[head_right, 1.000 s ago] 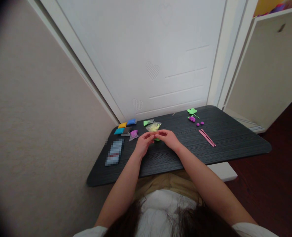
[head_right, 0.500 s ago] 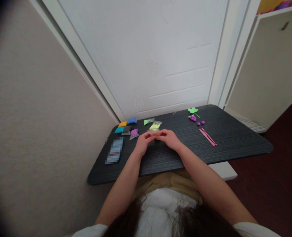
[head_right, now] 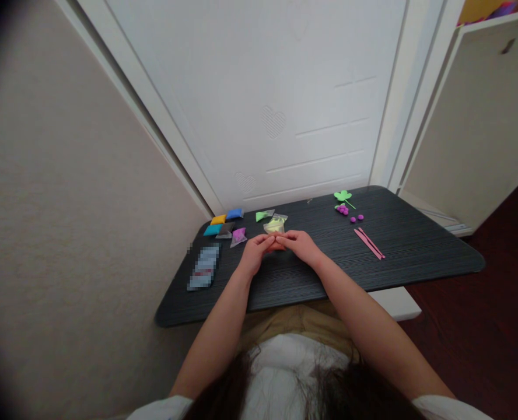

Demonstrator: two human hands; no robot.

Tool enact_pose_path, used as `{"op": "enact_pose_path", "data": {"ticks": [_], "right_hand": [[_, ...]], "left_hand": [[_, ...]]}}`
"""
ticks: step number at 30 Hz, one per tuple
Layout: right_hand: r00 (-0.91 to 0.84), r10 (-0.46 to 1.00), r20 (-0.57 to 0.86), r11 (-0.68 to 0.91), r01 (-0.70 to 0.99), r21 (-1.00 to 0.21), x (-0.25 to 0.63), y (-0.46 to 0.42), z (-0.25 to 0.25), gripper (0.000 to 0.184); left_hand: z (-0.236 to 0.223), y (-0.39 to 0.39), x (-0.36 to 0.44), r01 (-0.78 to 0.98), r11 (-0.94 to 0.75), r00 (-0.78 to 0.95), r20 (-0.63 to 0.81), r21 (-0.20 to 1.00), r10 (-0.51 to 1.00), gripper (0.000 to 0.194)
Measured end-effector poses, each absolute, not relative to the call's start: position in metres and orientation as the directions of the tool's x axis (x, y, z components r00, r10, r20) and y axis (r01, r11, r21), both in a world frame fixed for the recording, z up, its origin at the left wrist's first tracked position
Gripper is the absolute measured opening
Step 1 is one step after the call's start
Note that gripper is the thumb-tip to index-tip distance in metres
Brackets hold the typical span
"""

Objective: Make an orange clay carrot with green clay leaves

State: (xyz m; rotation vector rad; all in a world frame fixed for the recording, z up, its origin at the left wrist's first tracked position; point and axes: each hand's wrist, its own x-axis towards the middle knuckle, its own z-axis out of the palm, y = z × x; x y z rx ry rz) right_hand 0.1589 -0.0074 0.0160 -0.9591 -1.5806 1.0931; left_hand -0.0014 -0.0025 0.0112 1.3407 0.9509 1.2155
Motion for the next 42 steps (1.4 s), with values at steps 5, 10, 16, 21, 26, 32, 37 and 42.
{"op": "enact_pose_path", "data": {"ticks": [5, 10, 16, 21, 26, 32, 37, 42], "right_hand": [[-0.264, 0.93, 0.255, 0.247, -0.061, -0.967, 0.1572, -0.0067, 0.0145, 0.019], [-0.284, 0.925, 0.251, 0.211, -0.163, -0.964, 0.155, -0.0066, 0.0122, 0.016], [-0.301, 0.929, 0.215, 0.173, -0.158, -0.972, 0.1554, -0.0071, 0.0135, 0.022], [-0.244, 0.936, 0.252, 0.252, -0.033, -0.967, 0.1563, -0.0078, 0.016, 0.029], [-0.287, 0.925, 0.248, 0.251, -0.025, -0.968, 0.1561, -0.0056, 0.0126, 0.024], [-0.265, 0.932, 0.249, 0.245, -0.047, -0.968, 0.1546, -0.0056, 0.011, 0.023], [-0.315, 0.91, 0.271, 0.244, -0.122, -0.962, 0.1531, -0.0087, 0.017, 0.03], [-0.362, 0.905, 0.223, 0.195, -0.112, -0.974, 0.1537, -0.0074, 0.0142, 0.03]], "left_hand": [[0.0163, -0.0066, 0.0008, -0.131, -0.143, 0.187, 0.166, 0.981, 0.968, 0.028], [0.019, -0.0098, 0.0021, -0.167, -0.135, 0.269, 0.177, 0.977, 0.947, 0.028], [0.0126, -0.0052, -0.0014, -0.034, -0.221, 0.21, 0.223, 0.975, 0.952, 0.025], [0.0122, -0.0045, -0.0005, -0.042, -0.208, 0.193, 0.212, 0.977, 0.958, 0.032], [0.0158, -0.0054, -0.0003, -0.081, -0.224, 0.218, 0.237, 0.971, 0.947, 0.028], [0.0159, -0.0081, 0.0014, -0.192, -0.137, 0.281, 0.188, 0.972, 0.941, 0.028], [0.0149, -0.0094, 0.005, -0.257, -0.098, 0.283, 0.172, 0.962, 0.944, 0.027], [0.0186, -0.01, 0.0052, -0.262, -0.094, 0.312, 0.177, 0.96, 0.933, 0.027]]}}
